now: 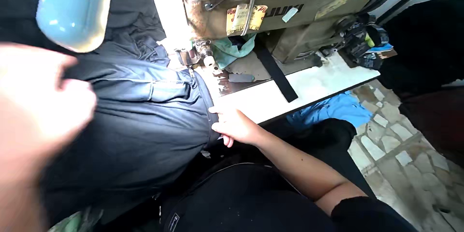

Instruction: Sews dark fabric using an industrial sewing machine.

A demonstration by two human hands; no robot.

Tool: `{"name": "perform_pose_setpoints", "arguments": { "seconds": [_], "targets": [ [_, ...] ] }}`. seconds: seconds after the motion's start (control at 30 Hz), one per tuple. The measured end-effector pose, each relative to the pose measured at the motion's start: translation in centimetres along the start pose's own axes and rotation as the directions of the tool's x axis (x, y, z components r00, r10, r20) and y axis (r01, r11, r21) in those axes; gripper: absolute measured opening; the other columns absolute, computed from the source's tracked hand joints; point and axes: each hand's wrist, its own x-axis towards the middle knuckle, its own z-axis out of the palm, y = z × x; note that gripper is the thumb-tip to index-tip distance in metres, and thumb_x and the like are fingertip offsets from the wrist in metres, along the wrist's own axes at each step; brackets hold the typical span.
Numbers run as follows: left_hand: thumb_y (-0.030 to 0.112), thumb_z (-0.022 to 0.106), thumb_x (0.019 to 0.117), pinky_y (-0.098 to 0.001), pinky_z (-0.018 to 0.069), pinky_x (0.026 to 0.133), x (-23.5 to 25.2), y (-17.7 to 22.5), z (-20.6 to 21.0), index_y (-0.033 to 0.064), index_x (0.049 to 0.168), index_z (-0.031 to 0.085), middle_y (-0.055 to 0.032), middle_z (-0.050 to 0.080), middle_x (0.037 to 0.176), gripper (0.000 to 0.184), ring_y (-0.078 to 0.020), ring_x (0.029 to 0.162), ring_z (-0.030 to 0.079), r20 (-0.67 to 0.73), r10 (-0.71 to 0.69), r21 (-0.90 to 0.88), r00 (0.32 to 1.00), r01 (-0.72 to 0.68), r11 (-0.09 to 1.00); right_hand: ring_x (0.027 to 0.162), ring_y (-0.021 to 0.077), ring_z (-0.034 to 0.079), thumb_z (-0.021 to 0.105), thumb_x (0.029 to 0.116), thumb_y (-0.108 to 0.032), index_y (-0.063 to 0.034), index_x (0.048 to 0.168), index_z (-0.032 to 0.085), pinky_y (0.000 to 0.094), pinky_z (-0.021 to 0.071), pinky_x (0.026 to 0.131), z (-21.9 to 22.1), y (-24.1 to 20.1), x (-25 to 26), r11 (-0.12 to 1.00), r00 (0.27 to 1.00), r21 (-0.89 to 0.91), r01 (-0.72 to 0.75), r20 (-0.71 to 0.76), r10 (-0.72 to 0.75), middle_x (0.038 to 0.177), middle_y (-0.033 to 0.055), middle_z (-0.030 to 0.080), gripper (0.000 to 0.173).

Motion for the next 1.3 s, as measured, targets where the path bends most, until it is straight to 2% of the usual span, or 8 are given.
{"name": "perform_pose_setpoints", "arguments": {
  "seconds": [0.13,0.23,0.4,0.6,0.77,0.93,1.1,1.3],
  "targets": [
    [0.044,0.06,0.0912,-0.0599,0.0539,0.088,-3.0,14.9,8.3,0.0013,0.102,0.074,-0.0208,0.071,0.106,0.047,-0.0418,0.105,0.069,0.121,0.201,-0.324,0.972,-0.153,0.934,0.055,0.0093,0.054,0.052,0.1048,-0.009,0.0,0.131,0.065,0.0234,0.0471,0.053,-2.2,-1.9,0.7,0.913,0.996,-0.403,0.059,0.088,-0.026,0.077,0.0087,0.063,0.03],
    [0.019,0.06,0.0889,-0.0534,0.0583,0.081,-4.6,16.2,11.6,-0.0001,0.088,0.072,-0.0181,0.073,0.095,0.022,-0.0377,0.094,0.073,-0.002,0.16,-0.391,0.987,-0.148,0.908,0.095,0.0266,0.069,0.054,0.1011,-0.003,-0.003,0.112,0.075,0.0446,0.0546,0.087,-3.8,-2.4,2.9,0.736,0.948,-0.621,0.271,0.041,-0.314,0.104,0.0161,0.073,0.023],
    [0.017,0.051,0.093,-0.032,0.0552,0.084,-3.5,15.9,8.8,0.0028,0.09,0.074,-0.0122,0.075,0.093,0.027,-0.0222,0.092,0.072,-0.096,-0.021,-0.512,0.995,-0.032,0.858,0.122,0.0359,0.063,0.052,0.1035,-0.01,-0.0067,0.128,0.071,0.0515,0.0501,0.103,-3.9,-3.5,7.5,0.657,0.899,-0.719,0.227,-0.104,-0.425,0.134,0.0204,0.063,0.03],
    [0.015,0.053,0.0948,-0.0144,0.0494,0.082,-3.2,14.8,7.9,0.0019,0.091,0.07,-0.0102,0.072,0.09,0.022,-0.0053,0.09,0.066,-0.109,-0.073,-0.687,0.991,-0.022,0.727,0.097,0.027,0.07,0.061,0.0847,-0.002,-0.0002,0.087,0.075,0.0388,0.0556,0.086,-3.3,0.5,5.7,0.215,0.381,-0.663,0.717,0.115,-0.917,0.092,0.0139,0.073,0.015],
    [0.019,0.047,0.0979,-0.0233,0.0556,0.083,0.2,13.3,7.6,0.0054,0.08,0.073,-0.0047,0.075,0.088,0.035,-0.0076,0.092,0.071,-0.038,0.08,-0.657,0.996,-0.086,0.749,0.1,0.0295,0.07,0.059,0.0912,-0.004,-0.0036,0.093,0.075,0.048,0.0538,0.084,-3.3,1.0,5.8,0.234,0.525,-0.769,0.595,0.151,-0.838,0.101,0.0132,0.074,0.017],
    [0.006,0.054,0.0992,-0.0598,0.0553,0.079,4.9,10.3,11.1,-0.0065,0.108,0.071,-0.0255,0.07,0.099,0.023,-0.0435,0.092,0.071,0.052,0.098,-0.377,0.994,-0.071,0.924,0.104,0.0306,0.07,0.058,0.0921,0.0,0.0004,0.101,0.076,0.05,0.0537,0.09,-3.0,2.5,5.8,0.406,0.564,-0.684,0.606,0.009,-0.825,0.107,0.0146,0.075,0.02],
    [0.006,0.055,0.0995,-0.0574,0.0532,0.054,6.0,8.7,14.6,-0.0029,0.105,0.073,-0.0247,0.065,0.09,0.021,-0.0448,0.071,0.068,0.075,0.188,-0.202,0.979,-0.17,0.965,0.097,0.0304,0.07,0.059,0.0927,0.001,-0.0002,0.102,0.075,0.0496,0.0538,0.087,-3.0,2.2,5.8,0.459,0.604,-0.689,0.56,-0.04,-0.796,0.099,0.0142,0.074,0.019],
    [0.011,0.054,0.0907,-0.0605,0.0541,0.076,3.8,7.8,14.5,-0.0066,0.087,0.068,-0.0257,0.069,0.104,0.023,-0.0461,0.095,0.069,0.021,0.222,-0.277,0.975,-0.207,0.938,0.11,0.0308,0.069,0.06,0.0915,-0.001,-0.0053,0.093,0.076,0.0509,0.0521,0.092,-2.5,3.4,5.8,0.292,0.509,-0.749,0.595,0.07,-0.858,0.116,0.0128,0.075,0.016]
  ]
}}
